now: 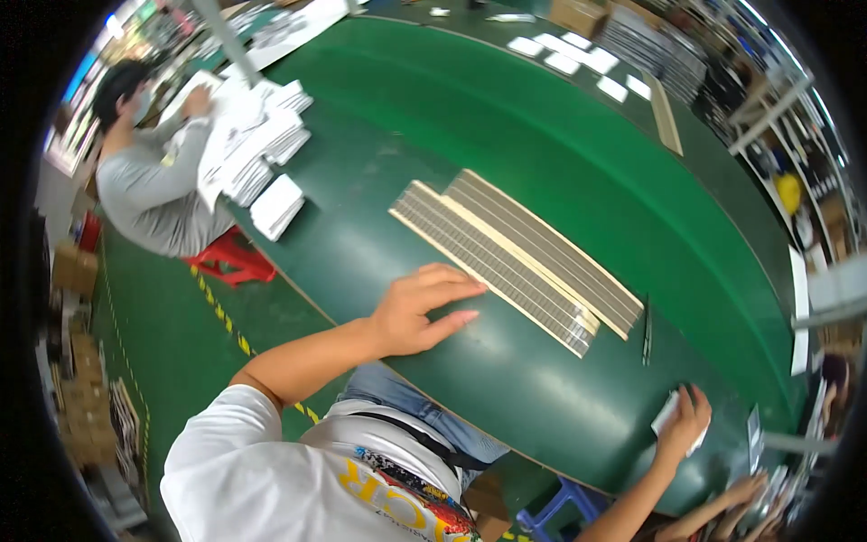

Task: Manually picking up small components and inserting them into a specialized grid tray on an assembly line.

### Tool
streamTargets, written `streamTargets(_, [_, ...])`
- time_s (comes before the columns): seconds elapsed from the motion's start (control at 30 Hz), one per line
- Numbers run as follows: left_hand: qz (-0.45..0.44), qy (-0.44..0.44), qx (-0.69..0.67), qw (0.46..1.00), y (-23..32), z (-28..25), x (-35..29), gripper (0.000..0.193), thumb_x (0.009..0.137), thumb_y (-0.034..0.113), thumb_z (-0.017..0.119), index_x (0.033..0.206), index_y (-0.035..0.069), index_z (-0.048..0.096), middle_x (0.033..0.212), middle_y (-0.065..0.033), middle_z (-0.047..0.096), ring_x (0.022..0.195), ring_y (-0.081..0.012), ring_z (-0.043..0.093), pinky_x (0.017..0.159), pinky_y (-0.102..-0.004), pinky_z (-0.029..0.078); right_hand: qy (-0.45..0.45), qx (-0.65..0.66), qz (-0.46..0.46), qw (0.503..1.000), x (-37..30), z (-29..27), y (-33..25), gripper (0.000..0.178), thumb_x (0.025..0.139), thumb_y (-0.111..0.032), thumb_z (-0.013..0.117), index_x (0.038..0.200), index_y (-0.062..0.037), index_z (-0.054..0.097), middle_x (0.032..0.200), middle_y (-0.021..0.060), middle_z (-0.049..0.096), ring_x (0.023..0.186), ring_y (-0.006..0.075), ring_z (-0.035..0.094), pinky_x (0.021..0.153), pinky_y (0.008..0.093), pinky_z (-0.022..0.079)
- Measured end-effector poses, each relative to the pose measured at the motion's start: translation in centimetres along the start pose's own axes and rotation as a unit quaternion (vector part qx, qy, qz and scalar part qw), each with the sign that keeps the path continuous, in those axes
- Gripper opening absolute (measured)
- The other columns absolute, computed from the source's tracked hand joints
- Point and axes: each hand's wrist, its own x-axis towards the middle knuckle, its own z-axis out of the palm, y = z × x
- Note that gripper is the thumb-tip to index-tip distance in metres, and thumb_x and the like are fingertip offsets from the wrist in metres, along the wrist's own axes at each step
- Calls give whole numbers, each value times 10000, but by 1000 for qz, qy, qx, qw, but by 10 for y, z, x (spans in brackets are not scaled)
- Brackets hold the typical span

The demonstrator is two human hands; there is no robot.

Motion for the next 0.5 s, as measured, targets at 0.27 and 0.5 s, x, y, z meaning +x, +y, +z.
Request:
streamTargets(0.27, [-169,268,230,920,-43,-153,-24,429,942,166,779,1338,40,674,1339,-166,680,1298,-325,614,1126,-416,456,46,-24,106,993,-5,5,32,359,1036,-141,629,1370,-13,657,1383,196,644,1268,397,593,1088,494,461])
streamTargets(0.5, [-399,275,188,855,-103,-241,-68,592,1008,351,743,1410,-68,628,1329,-201,701,1238,-229,641,1088,-335,461,53,51,61,995,8,5,-48,347,1056,-137,632,1371,7,637,1395,194,625,1312,387,574,1132,483,436])
